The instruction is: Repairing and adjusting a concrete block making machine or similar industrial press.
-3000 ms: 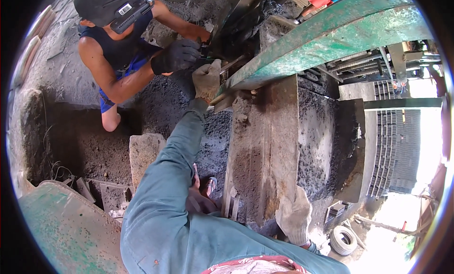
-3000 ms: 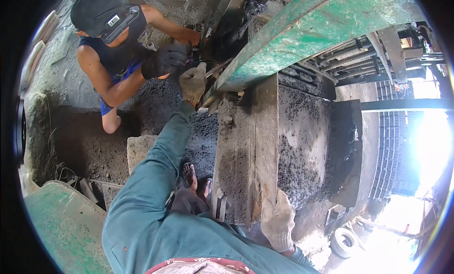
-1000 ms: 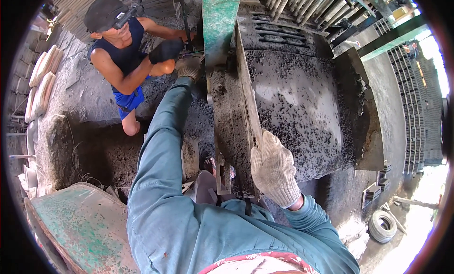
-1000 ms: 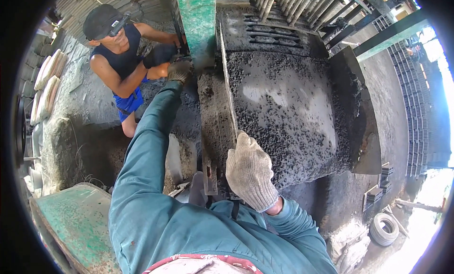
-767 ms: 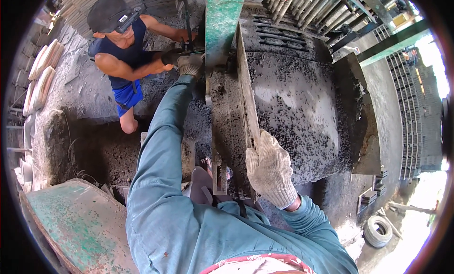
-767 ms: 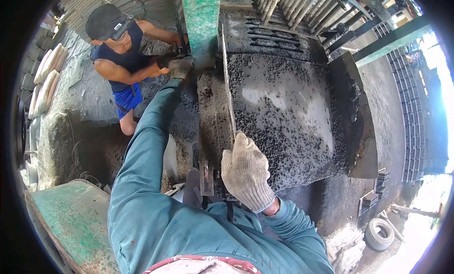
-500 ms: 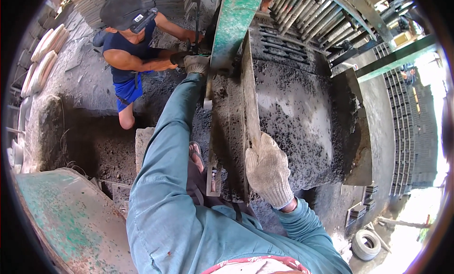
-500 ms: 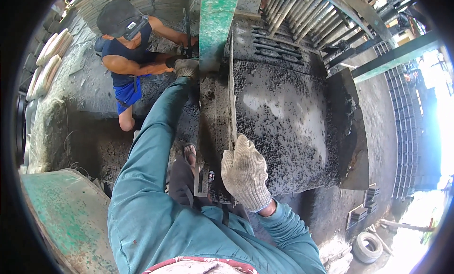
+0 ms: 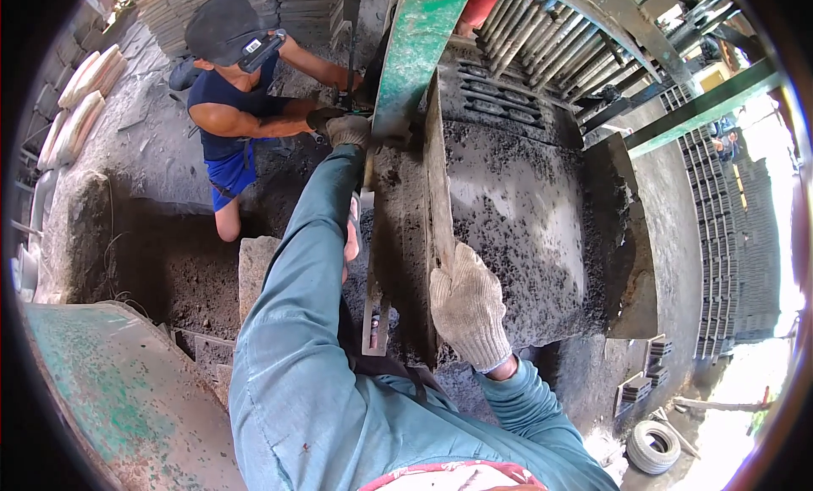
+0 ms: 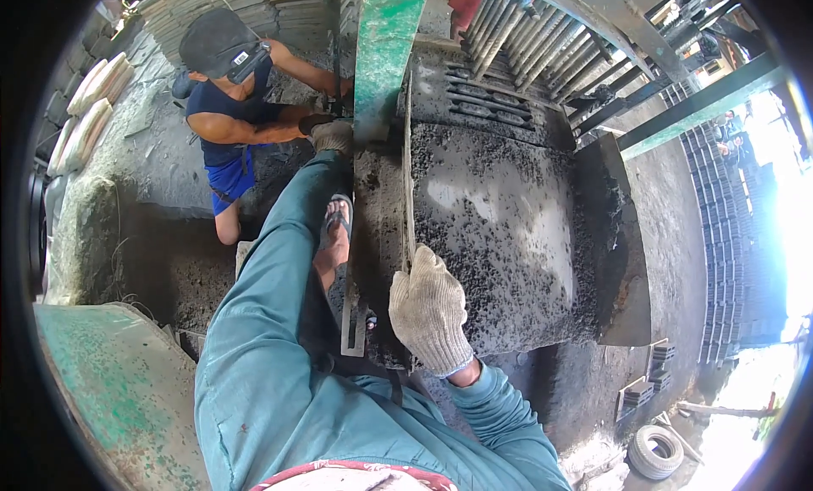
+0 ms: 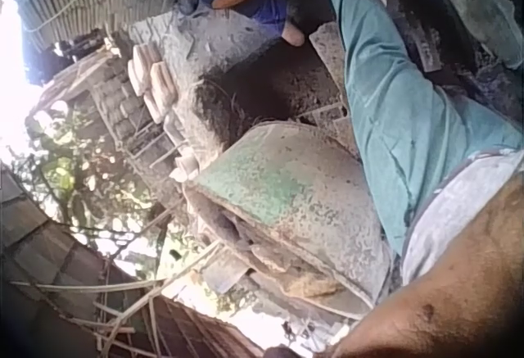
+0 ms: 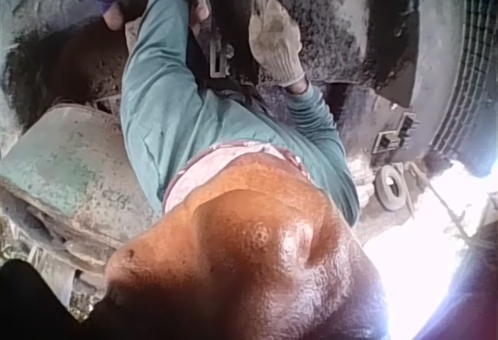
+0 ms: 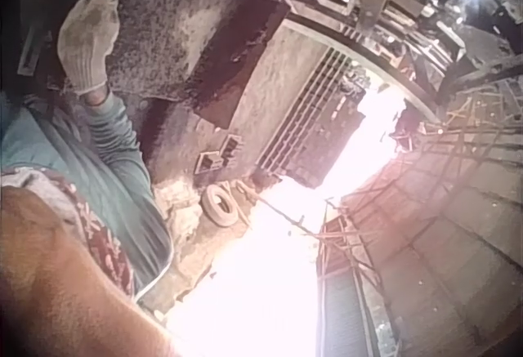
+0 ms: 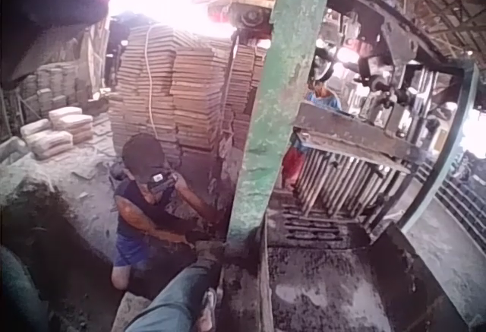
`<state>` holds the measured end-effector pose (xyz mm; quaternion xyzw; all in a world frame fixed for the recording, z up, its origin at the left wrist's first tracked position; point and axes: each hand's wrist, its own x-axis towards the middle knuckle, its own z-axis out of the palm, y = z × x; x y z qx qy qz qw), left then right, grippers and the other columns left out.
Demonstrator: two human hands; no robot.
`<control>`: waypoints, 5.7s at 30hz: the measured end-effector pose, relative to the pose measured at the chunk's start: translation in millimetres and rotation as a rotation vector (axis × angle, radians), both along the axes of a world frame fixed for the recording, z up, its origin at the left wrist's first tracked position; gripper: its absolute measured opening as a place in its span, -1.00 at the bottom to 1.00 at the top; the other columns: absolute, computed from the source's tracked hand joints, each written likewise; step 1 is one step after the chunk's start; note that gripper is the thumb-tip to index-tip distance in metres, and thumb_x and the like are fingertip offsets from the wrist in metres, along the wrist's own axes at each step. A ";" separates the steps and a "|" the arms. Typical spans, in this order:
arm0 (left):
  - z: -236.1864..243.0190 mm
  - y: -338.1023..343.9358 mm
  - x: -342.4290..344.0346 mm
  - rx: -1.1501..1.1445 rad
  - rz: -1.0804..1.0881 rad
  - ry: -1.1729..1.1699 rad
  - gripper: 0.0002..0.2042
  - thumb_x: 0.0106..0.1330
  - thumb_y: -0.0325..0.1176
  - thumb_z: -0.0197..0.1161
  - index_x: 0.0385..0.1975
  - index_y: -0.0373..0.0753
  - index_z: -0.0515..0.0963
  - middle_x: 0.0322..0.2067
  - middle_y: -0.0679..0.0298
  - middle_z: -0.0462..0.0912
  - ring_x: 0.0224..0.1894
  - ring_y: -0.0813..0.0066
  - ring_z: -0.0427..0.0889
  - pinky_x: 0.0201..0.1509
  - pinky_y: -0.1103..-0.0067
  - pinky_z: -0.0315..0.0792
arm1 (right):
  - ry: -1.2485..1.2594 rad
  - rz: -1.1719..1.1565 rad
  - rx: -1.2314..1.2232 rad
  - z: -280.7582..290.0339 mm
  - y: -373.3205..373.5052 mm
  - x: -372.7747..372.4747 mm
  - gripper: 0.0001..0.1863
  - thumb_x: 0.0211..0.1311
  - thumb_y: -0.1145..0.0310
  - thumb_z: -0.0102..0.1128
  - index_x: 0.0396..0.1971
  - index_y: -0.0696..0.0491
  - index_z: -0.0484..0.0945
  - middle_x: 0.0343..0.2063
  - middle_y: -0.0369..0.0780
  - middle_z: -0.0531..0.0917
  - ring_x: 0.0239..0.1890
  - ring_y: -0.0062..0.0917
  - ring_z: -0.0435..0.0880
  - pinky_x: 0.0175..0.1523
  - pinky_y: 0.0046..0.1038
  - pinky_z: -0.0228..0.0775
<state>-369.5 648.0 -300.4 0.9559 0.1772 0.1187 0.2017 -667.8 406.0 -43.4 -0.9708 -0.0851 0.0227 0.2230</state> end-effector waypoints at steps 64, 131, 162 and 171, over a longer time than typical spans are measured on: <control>-56.2 53.1 24.5 0.293 0.074 0.187 -0.66 0.32 -0.10 0.08 -0.24 -0.10 0.78 -0.20 0.14 0.79 -0.11 0.14 0.76 -0.14 0.20 0.55 | 0.054 0.070 0.094 8.0 3.4 -5.0 -0.67 0.25 0.36 0.17 -0.07 0.22 0.44 -0.31 0.06 0.62 -0.29 -0.04 0.69 -0.20 -0.10 0.56; -9.7 40.7 -54.3 -0.244 0.261 0.177 -0.62 0.35 -0.03 0.31 -0.12 -0.24 0.59 -0.16 -0.06 0.72 -0.06 -0.08 0.70 -0.06 0.24 0.55 | 0.001 0.077 0.034 0.7 -1.4 1.8 -0.71 0.25 0.33 0.21 -0.20 0.23 0.44 -0.40 0.06 0.61 -0.36 -0.06 0.71 -0.30 -0.13 0.58; 26.8 39.5 -48.5 0.019 0.345 0.466 -0.39 0.17 0.37 0.19 -0.06 -0.01 0.74 -0.03 0.21 0.76 0.09 0.05 0.69 0.05 0.15 0.48 | -0.122 0.069 -0.002 -6.9 -0.7 1.5 -0.77 0.23 0.33 0.20 -0.29 0.19 0.46 -0.46 0.01 0.62 -0.42 -0.11 0.73 -0.33 -0.17 0.60; -28.7 32.4 -12.7 0.015 0.274 0.394 -0.45 0.13 0.22 0.30 -0.22 -0.20 0.78 -0.25 0.06 0.79 -0.18 0.01 0.76 -0.28 -0.08 0.49 | -0.087 0.005 0.024 -15.9 -4.7 8.5 -0.78 0.21 0.34 0.19 -0.32 0.20 0.46 -0.47 0.02 0.62 -0.42 -0.06 0.69 -0.31 -0.13 0.56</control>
